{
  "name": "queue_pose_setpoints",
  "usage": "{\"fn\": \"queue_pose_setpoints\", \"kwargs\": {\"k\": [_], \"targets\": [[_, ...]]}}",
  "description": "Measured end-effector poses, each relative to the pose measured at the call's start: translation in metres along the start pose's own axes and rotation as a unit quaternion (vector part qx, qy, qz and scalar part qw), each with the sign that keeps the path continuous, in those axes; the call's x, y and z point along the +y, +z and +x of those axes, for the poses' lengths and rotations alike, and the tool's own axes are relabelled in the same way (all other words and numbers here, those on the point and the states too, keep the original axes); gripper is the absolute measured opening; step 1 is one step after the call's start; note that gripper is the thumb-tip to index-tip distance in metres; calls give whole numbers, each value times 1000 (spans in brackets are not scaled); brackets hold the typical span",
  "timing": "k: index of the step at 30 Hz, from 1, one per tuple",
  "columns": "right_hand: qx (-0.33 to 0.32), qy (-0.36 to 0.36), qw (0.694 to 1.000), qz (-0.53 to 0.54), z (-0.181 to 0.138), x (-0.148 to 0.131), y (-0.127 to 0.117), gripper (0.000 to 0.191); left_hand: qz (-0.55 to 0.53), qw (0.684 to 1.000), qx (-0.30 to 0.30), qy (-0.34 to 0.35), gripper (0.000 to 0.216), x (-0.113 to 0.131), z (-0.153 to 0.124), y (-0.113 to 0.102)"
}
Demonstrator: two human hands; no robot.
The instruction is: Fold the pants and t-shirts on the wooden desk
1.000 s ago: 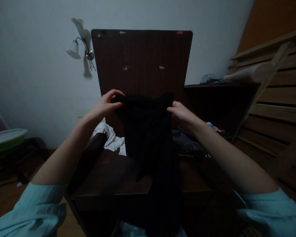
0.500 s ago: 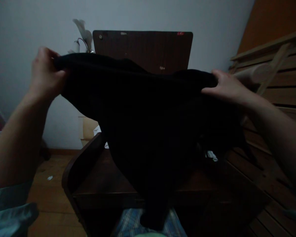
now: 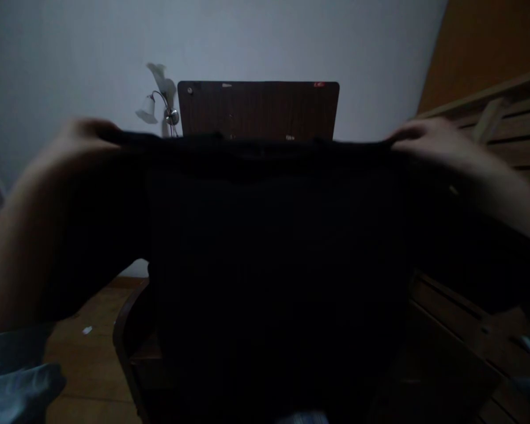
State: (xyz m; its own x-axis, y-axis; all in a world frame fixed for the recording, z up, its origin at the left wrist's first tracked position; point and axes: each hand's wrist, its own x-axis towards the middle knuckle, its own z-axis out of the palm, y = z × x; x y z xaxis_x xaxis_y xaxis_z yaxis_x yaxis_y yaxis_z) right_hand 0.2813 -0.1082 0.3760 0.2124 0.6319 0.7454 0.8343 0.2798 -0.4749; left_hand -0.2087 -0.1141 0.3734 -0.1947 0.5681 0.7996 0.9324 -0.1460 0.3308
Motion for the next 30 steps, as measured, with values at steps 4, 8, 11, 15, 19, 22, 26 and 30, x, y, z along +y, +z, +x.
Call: {"fn": "queue_pose_setpoints", "kwargs": {"k": [4,8,11,15,19,22,26,30], "targets": [[-88,-13,994,-63,9,48,75,14,45,978,-197,-59,22,-5,-16,79],[-30,33,995,-89,-3,78,148,16,107,976,-182,-59,29,-3,-39,161],[-138,29,985,-94,-28,83,188,15,110,958,-261,-47,29,0,-64,206],[-414,52,909,2,-54,91,217,8,95,915,-391,-38,15,-10,-94,240],[-335,121,934,41,-52,98,238,13,130,927,-346,-68,29,-19,-104,248],[-237,117,964,20,-64,90,257,24,160,953,-256,-29,46,-12,-118,250],[-246,-115,961,52,-145,71,276,46,120,933,-307,145,31,-2,-172,251],[-488,-196,849,48,-242,72,274,58,119,888,-429,115,27,-26,-234,233]]}}
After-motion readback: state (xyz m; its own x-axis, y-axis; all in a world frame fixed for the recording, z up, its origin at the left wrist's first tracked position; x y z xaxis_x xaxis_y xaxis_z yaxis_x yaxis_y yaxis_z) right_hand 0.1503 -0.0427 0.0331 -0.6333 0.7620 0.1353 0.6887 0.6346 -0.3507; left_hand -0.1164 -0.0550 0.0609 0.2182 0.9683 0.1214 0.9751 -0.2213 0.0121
